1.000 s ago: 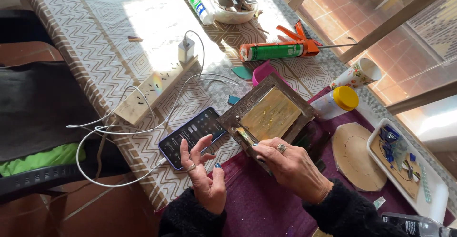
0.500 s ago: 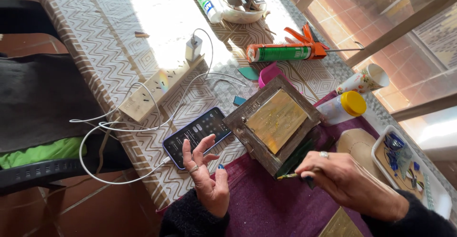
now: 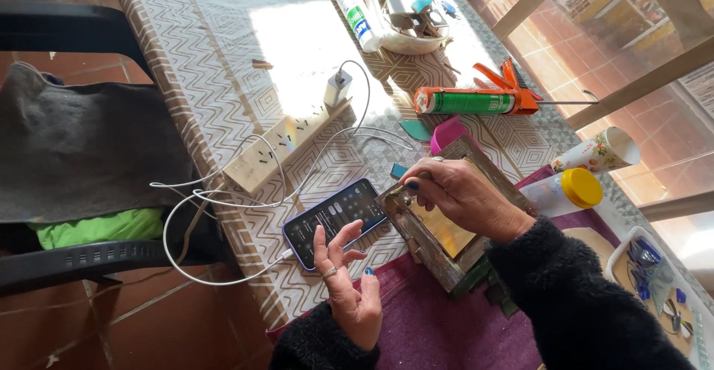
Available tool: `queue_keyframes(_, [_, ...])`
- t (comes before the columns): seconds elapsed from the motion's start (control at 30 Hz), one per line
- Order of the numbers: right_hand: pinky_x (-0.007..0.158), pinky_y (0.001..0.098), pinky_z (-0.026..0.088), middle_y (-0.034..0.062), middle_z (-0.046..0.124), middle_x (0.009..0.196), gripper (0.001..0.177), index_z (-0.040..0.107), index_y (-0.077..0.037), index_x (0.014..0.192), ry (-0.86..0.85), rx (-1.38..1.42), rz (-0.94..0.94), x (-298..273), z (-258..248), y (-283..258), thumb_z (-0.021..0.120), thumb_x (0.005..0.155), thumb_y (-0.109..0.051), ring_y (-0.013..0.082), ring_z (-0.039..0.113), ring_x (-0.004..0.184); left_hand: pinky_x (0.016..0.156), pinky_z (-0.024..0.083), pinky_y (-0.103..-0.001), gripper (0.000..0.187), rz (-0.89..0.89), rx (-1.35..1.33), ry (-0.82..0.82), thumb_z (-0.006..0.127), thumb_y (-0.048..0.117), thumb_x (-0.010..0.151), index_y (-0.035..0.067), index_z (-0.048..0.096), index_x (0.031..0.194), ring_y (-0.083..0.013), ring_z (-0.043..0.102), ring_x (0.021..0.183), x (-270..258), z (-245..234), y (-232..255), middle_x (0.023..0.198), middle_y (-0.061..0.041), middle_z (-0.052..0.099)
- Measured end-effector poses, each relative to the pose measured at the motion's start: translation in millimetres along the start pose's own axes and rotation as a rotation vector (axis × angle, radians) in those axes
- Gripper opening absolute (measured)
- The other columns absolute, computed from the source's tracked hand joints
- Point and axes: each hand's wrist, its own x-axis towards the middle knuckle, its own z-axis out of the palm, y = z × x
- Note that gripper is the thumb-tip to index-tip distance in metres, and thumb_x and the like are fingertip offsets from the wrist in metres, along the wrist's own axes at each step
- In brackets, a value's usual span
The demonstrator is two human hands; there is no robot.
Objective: The recorder applies gold paint to small glass plates with a brush and then cleans the workspace with a cloth and dustpan.
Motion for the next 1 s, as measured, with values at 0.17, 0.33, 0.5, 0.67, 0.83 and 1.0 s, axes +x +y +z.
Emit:
queue_keyframes(0.17, [0.063, 0.0278, 0.056, 0.0055, 0.069, 0.084, 0.016, 0.068, -0.003, 0.110, 0.119, 0.050, -0.065, -27.8, 5.6, -1.0, 0.060, 0.101, -0.012, 0.0112, 0.068, 0.070, 0.102, 0.046, -0.038, 0.102, 0.015, 0.004, 0.017, 0.047, -0.014, 0.072, 0.005, 0.002, 0.162, -0.0279, 0.052, 0.135, -1.0, 1.4, 1.9, 0.151, -0.022, 0.049])
queue_keyframes(0.33, [0.076, 0.0312, 0.055, 0.0090, 0.070, 0.098, 0.019, 0.066, -0.003, 0.112, 0.061, -0.067, -0.305, -54.4, 6.1, 3.0, 0.062, 0.095, -0.009, 0.0200, 0.069, 0.090, 0.103, 0.046, -0.038, 0.102, 0.015, 0.019, 0.036, 0.047, -0.014, 0.072, 0.005, 0.003, 0.162, -0.0285, 0.052, 0.135, -1.7, 1.2, 2.4, 0.150, -0.022, 0.050])
queue_keyframes(0.5, [0.065, 0.0340, 0.056, 0.0079, 0.070, 0.083, 0.013, 0.072, -0.007, 0.105, 0.083, -0.008, 0.099, -49.0, 3.7, -2.6, 0.063, 0.095, -0.008, 0.0230, 0.068, 0.074, 0.103, 0.045, -0.039, 0.103, 0.014, -0.017, 0.033, 0.046, -0.013, 0.071, 0.005, 0.002, 0.162, -0.0299, 0.051, 0.136, 0.3, 2.2, -0.3, 0.151, -0.023, 0.048])
queue_keyframes(0.67, [0.077, 0.0337, 0.056, 0.0104, 0.070, 0.097, 0.022, 0.066, -0.003, 0.114, 0.110, -0.010, -0.243, -42.5, 8.1, -2.9, 0.061, 0.093, -0.004, 0.0247, 0.071, 0.089, 0.103, 0.045, -0.040, 0.102, 0.028, -0.019, 0.046, 0.047, -0.013, 0.072, 0.005, 0.002, 0.162, -0.0301, 0.051, 0.136, 0.5, 2.7, -0.7, 0.151, -0.022, 0.047])
queue_keyframes(0.83, [0.068, 0.0337, 0.058, 0.0079, 0.073, 0.083, 0.011, 0.071, -0.008, 0.106, -0.006, -0.046, 0.093, -41.2, 3.9, -6.0, 0.064, 0.097, -0.008, 0.0220, 0.071, 0.076, 0.103, 0.046, -0.039, 0.103, 0.043, -0.020, 0.059, 0.048, -0.012, 0.070, 0.005, 0.003, 0.162, -0.0299, 0.052, 0.134, 0.4, 3.0, -1.3, 0.152, -0.022, 0.047])
queue_keyframes(1.0, [0.073, 0.0357, 0.056, 0.0120, 0.070, 0.093, 0.018, 0.068, -0.004, 0.113, 0.118, -0.085, -0.228, -30.6, 11.4, -14.2, 0.064, 0.095, -0.007, 0.0267, 0.071, 0.086, 0.102, 0.046, -0.039, 0.103, 0.043, 0.004, 0.045, 0.048, -0.012, 0.070, 0.004, 0.003, 0.161, -0.0297, 0.052, 0.135, 1.6, 2.0, 0.0, 0.152, -0.022, 0.047])
